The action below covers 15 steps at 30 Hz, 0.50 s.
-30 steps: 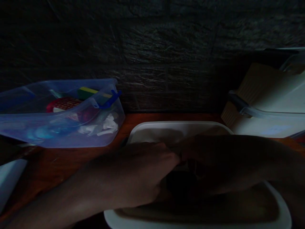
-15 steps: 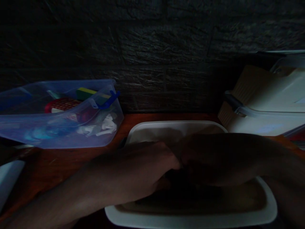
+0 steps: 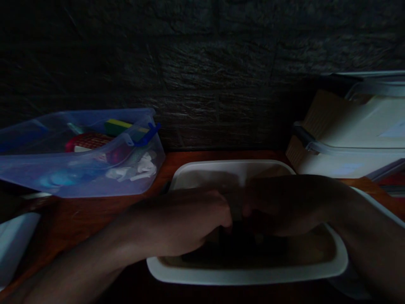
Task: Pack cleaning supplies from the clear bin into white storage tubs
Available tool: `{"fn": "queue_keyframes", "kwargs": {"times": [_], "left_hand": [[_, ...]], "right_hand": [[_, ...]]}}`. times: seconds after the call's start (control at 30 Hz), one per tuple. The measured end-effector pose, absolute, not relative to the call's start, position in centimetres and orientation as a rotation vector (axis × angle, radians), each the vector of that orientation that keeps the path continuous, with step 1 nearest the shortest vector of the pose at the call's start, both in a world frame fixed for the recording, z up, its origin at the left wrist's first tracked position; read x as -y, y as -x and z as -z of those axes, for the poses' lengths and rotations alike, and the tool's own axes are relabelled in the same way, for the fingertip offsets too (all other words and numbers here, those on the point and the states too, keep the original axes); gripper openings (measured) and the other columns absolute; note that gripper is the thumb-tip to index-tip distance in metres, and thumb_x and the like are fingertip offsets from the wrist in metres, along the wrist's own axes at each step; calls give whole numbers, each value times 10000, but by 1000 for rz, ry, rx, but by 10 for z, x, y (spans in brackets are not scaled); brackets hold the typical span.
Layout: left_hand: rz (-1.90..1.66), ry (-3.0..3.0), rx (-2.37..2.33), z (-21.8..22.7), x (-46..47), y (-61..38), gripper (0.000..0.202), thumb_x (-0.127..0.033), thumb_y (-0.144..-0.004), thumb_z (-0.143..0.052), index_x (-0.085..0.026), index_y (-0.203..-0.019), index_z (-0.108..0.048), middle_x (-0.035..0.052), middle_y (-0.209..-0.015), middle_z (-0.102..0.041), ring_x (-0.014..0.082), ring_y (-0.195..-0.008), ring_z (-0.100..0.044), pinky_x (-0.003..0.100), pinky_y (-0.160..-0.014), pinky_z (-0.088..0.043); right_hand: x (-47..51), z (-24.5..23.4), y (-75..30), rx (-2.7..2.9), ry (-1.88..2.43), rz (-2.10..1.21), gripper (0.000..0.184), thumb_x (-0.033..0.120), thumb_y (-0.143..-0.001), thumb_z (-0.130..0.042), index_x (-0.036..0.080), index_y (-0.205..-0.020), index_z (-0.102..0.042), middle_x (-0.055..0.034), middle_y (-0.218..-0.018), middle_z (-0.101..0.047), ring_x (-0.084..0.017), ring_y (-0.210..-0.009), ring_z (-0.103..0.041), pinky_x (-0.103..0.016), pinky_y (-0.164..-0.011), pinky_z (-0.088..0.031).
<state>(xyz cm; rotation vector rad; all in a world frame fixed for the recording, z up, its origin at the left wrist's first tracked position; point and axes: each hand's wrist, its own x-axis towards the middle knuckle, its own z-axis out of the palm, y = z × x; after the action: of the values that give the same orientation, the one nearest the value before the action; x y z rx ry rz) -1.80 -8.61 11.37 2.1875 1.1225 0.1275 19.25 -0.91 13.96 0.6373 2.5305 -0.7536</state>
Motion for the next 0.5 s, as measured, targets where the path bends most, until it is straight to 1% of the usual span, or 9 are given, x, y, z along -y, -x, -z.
{"fn": "queue_keyframes", "kwargs": {"times": [0.1,0.17,0.3,0.4,0.47,0.5], "left_hand": [[-108,-2238,-1065,-112,84,19,451,31,-781,-550,-285,-971,-810,17,-979,-775,188,-839,-702,255,-680,-504],[-110,-2274,-1027,-112,82,19,492,54,-779,-528,-282,-1001,-811,28,-1010,-773,198,-917,-707,266,-770,-526],[-178,-2362,-1033,-121,78,17,547,91,-764,-491,-263,-1037,-805,37,-1078,-756,204,-1056,-684,300,-938,-515],[-238,-2406,-1017,-134,76,15,552,109,-765,-466,-235,-1036,-802,37,-1085,-753,192,-1073,-680,292,-964,-502],[-265,-2429,-1001,-142,76,15,513,82,-799,-472,-217,-1052,-802,45,-1081,-759,191,-1044,-692,285,-941,-508],[-277,-2445,-996,-145,76,15,492,66,-815,-474,-207,-1058,-803,49,-1071,-763,190,-1024,-699,280,-930,-510]], "right_hand": [[10,-141,-192,-2530,-609,761,232,224,-851,-606,215,-971,-804,-22,-810,-771,-151,-612,-658,-218,-501,-388],[10,-143,-191,-2561,-565,754,232,247,-861,-591,202,-951,-800,-22,-796,-764,-146,-616,-653,-215,-501,-381],[10,-152,-192,-2619,-524,751,238,229,-848,-568,175,-913,-790,-19,-766,-740,-124,-602,-613,-205,-491,-349],[11,-158,-198,-2708,-573,806,206,209,-831,-586,165,-877,-782,-10,-739,-715,-112,-596,-582,-197,-488,-334],[10,-157,-205,-2811,-550,871,185,246,-853,-615,163,-874,-778,-15,-731,-700,-127,-635,-590,-204,-530,-380],[9,-154,-209,-2889,-606,891,198,269,-878,-614,171,-911,-782,-25,-778,-714,-141,-682,-613,-212,-567,-411]]}}
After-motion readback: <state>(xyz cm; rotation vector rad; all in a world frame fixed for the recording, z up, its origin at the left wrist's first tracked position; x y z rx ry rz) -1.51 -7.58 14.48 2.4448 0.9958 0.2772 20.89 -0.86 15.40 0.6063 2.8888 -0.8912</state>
